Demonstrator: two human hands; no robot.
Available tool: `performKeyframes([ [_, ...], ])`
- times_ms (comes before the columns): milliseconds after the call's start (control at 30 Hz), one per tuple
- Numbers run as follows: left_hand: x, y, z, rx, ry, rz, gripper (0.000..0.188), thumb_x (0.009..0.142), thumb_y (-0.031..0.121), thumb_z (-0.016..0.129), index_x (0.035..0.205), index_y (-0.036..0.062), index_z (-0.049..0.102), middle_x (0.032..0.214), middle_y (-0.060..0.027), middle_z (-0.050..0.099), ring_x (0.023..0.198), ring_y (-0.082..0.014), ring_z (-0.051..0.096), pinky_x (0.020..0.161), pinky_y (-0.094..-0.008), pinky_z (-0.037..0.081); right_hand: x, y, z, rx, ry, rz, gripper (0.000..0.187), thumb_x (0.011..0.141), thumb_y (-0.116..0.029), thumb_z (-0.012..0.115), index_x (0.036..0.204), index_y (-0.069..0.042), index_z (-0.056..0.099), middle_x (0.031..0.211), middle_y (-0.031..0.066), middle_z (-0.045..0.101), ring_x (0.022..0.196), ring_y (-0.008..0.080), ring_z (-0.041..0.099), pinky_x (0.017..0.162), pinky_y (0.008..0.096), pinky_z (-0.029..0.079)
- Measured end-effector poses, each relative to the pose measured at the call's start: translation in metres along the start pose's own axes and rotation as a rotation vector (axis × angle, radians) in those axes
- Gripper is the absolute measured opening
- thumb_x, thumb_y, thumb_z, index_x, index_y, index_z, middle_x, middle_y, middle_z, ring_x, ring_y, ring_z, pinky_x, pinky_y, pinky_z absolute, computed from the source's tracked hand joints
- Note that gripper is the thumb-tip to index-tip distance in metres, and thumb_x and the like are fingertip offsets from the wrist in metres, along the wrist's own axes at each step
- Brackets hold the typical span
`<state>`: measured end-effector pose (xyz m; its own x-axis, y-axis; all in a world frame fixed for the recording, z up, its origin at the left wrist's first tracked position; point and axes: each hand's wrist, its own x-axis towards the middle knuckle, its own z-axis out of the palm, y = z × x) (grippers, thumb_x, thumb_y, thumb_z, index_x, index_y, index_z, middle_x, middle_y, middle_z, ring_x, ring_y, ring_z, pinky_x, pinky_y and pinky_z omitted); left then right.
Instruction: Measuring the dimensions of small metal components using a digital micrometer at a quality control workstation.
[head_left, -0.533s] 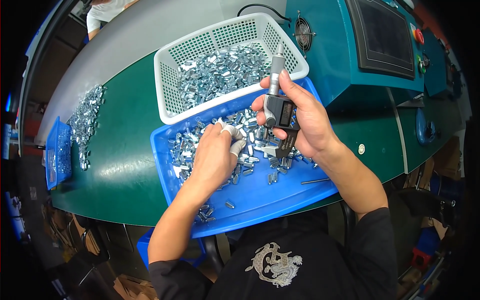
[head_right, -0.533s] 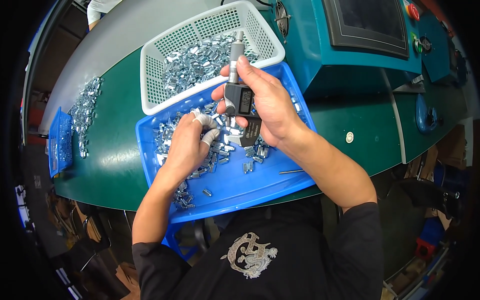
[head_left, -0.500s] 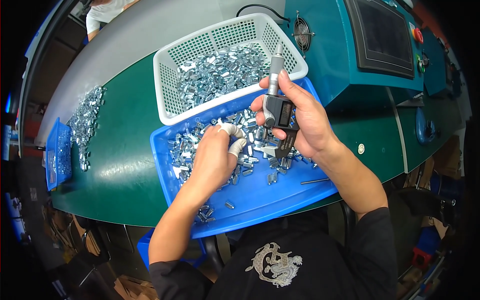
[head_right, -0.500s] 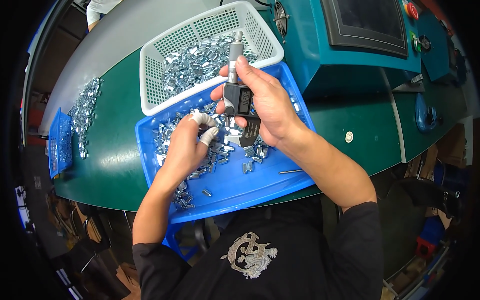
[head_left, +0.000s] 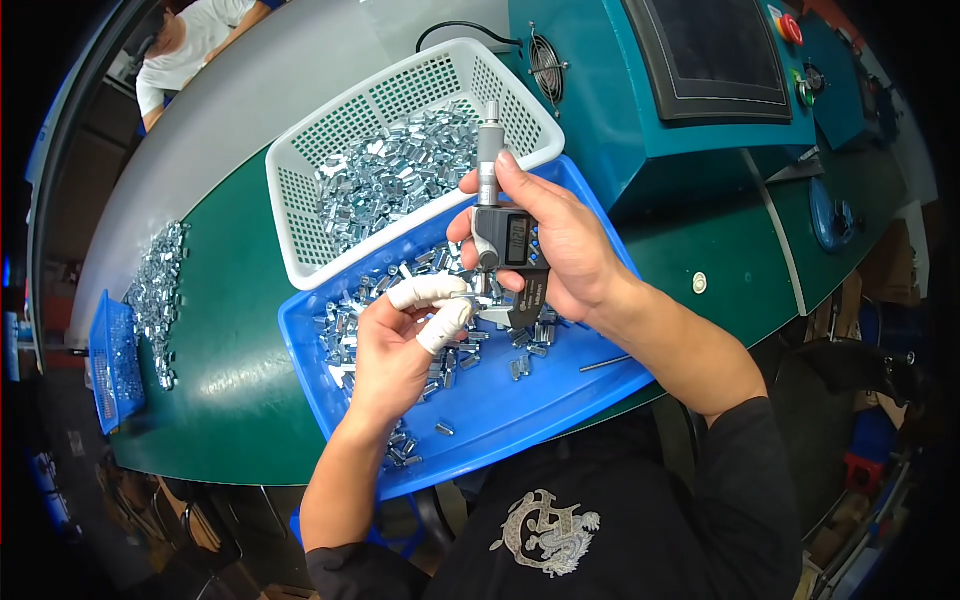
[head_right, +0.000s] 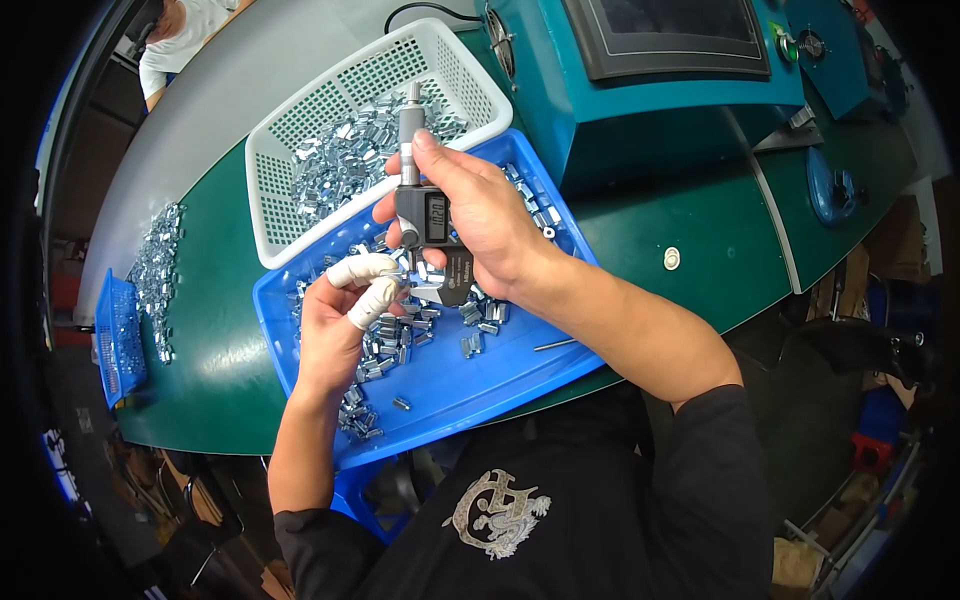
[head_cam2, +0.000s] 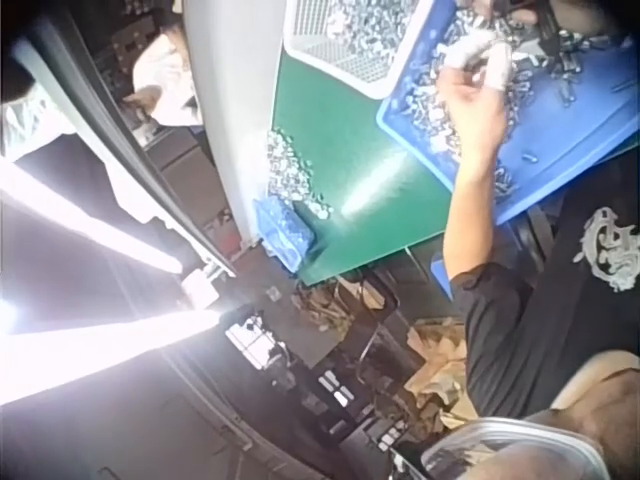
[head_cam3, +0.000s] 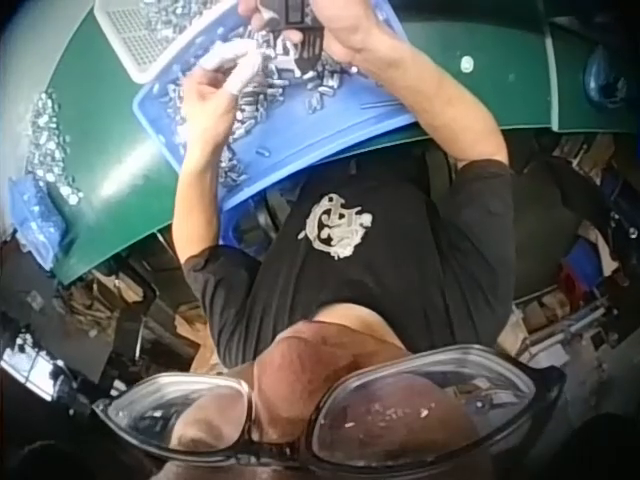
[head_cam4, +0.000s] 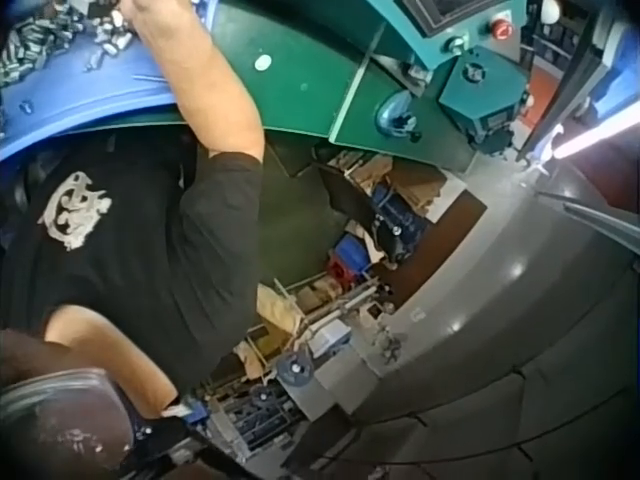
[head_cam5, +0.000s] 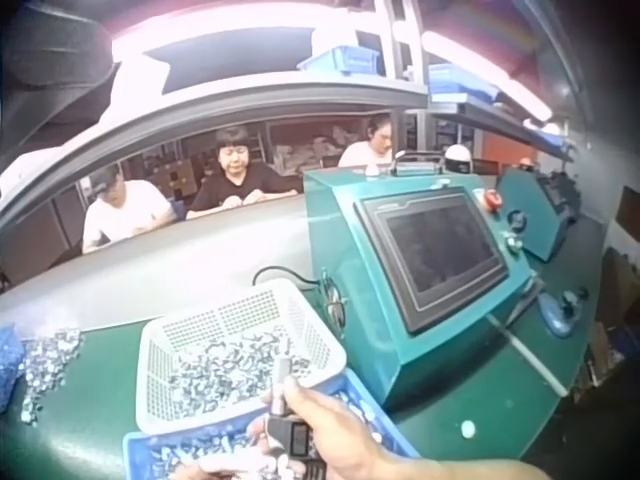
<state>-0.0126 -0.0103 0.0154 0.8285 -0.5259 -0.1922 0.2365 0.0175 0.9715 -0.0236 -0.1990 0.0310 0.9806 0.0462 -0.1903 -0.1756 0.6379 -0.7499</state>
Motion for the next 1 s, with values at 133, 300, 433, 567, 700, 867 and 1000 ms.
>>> performKeyframes([
  [133, 0.0016, -0.0017, 0.0009, 0.0, -0.021, 0.029, 0.019, 0.084, 0.006, 0.065, 0.102, -0.0008, 0.062, 0.091, -0.009, 0.066, 0.082, -0.0162, 0.064, 0.072, -0.0297, 0.055, 0.0009, 0.0001, -0.0017, 0.038, -0.028, -0.001, 0.048, 0.099, -0.045, 0.034, 0.12, -0.003, 0.046, 0.089, 0.0135, 0.063, 0.069, 0.013, 0.064, 0.041, 0.0202, 0.043],
  [300, 0.0016, 0.0016, -0.0005, -0.082, -0.064, -0.032, 0.021, 0.084, 0.003, 0.065, 0.104, -0.0023, 0.061, 0.093, -0.012, 0.067, 0.079, -0.0203, 0.067, 0.07, -0.0296, 0.057, 0.001, 0.0014, -0.0018, 0.025, -0.041, -0.013, 0.05, 0.099, -0.045, 0.033, 0.123, -0.003, 0.044, 0.089, 0.0137, 0.063, 0.069, 0.0132, 0.064, 0.042, 0.0203, 0.043],
  [433, 0.0, 0.002, -0.0009, -0.109, -0.061, -0.036, 0.021, 0.084, 0.003, 0.065, 0.104, -0.0025, 0.061, 0.093, -0.012, 0.067, 0.079, -0.0205, 0.067, 0.069, -0.0298, 0.057, 0.0007, 0.0017, -0.0011, 0.02, -0.037, -0.01, 0.046, 0.099, -0.044, 0.035, 0.119, -0.003, 0.046, 0.088, 0.0137, 0.063, 0.069, 0.0133, 0.063, 0.041, 0.0206, 0.043],
  [567, -0.0011, 0.0022, -0.0017, -0.103, -0.073, -0.043, 0.021, 0.084, 0.003, 0.065, 0.104, -0.0024, 0.061, 0.094, -0.0121, 0.067, 0.079, -0.0206, 0.068, 0.07, -0.03, 0.057, -0.001, 0.0011, 0.0016, 0.009, -0.013, -0.013, 0.042, 0.098, -0.043, 0.038, 0.112, -0.005, 0.047, 0.086, 0.0137, 0.063, 0.067, 0.0136, 0.063, 0.041, 0.0207, 0.042],
  [700, -0.0022, 0.0012, -0.0014, -0.103, -0.064, -0.044, 0.022, 0.084, 0.003, 0.065, 0.105, -0.0021, 0.061, 0.094, -0.0118, 0.067, 0.079, -0.0204, 0.067, 0.069, -0.0296, 0.057, -0.0016, 0.002, 0.0016, 0.01, -0.01, -0.017, 0.04, 0.098, -0.043, 0.04, 0.108, -0.005, 0.048, 0.085, 0.0139, 0.063, 0.067, 0.0142, 0.064, 0.04, 0.0208, 0.042],
  [867, 0.0014, -0.0004, -0.0012, -0.083, -0.072, -0.038, 0.022, 0.084, 0.003, 0.066, 0.105, -0.0021, 0.061, 0.093, -0.011, 0.067, 0.079, -0.0189, 0.067, 0.07, -0.0286, 0.057, -0.0018, -0.0002, -0.0001, 0.015, -0.002, -0.022, 0.04, 0.097, -0.043, 0.041, 0.109, -0.005, 0.047, 0.085, 0.0139, 0.063, 0.067, 0.0142, 0.064, 0.039, 0.021, 0.042],
  [1000, 0.0065, -0.0019, 0.0012, -0.028, -0.048, -0.009, 0.022, 0.083, 0.003, 0.067, 0.104, -0.0008, 0.062, 0.092, -0.0087, 0.067, 0.082, -0.0149, 0.065, 0.073, -0.027, 0.055, 0.0001, -0.0047, -0.0016, 0.017, 0.015, -0.007, 0.04, 0.097, -0.044, 0.04, 0.109, -0.006, 0.048, 0.085, 0.0134, 0.063, 0.067, 0.0139, 0.063, 0.039, 0.0201, 0.041],
])
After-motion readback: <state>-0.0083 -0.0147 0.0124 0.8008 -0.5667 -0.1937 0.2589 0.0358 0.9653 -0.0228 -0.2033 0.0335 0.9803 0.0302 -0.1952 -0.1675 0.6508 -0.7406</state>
